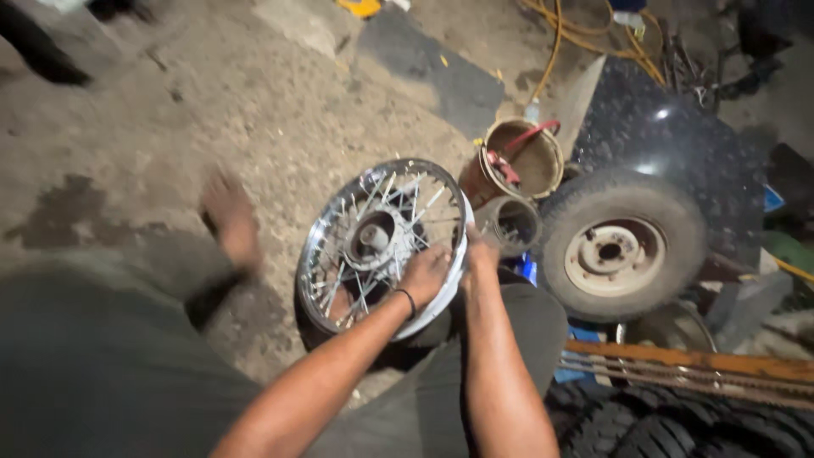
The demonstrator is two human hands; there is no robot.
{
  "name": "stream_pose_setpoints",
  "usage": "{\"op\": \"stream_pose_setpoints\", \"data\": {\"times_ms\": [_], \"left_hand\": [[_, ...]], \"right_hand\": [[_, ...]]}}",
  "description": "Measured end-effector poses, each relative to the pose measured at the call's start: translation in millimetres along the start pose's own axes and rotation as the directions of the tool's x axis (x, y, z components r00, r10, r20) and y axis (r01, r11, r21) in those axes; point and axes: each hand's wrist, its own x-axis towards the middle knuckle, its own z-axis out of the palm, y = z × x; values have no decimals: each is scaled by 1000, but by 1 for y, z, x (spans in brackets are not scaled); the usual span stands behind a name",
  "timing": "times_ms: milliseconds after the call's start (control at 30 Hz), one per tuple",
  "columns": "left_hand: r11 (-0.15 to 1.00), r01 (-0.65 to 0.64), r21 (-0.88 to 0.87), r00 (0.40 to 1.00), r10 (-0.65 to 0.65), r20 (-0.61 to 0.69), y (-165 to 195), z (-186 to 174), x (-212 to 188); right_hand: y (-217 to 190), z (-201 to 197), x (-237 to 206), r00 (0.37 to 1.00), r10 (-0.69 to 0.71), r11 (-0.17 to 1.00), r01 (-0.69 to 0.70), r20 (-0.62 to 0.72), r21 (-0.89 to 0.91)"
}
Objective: The person is sitting on the floor in a workshop, working on a motorcycle wheel. They are using their hands to tighten the spokes and adjust the rim of the wheel.
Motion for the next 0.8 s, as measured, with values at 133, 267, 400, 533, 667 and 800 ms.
{"op": "stream_pose_setpoints", "data": {"times_ms": [133,267,400,533,667,800], "left_hand": [[989,-75,-130,993,63,-95,-10,10,-18],[986,-86,-143,996,84,-16,-18,9,-9],[971,-113,-211,970,154,189,-32,1,15],[973,85,-215,897,19,442,-44,-7,53],[948,189,-257,846,-24,533,-52,-13,70],[987,104,-124,867,-29,497,-59,-17,68]], "right_hand": [[13,-9,3,993,-107,992,104,-47,-74],[14,-17,18,960,-273,947,278,54,-163],[11,-17,35,946,-306,936,319,105,-146],[8,-9,44,993,-109,977,99,-44,-191],[9,-1,55,995,-49,989,35,-90,-143],[16,-3,65,986,-65,983,37,-151,-179]]}}
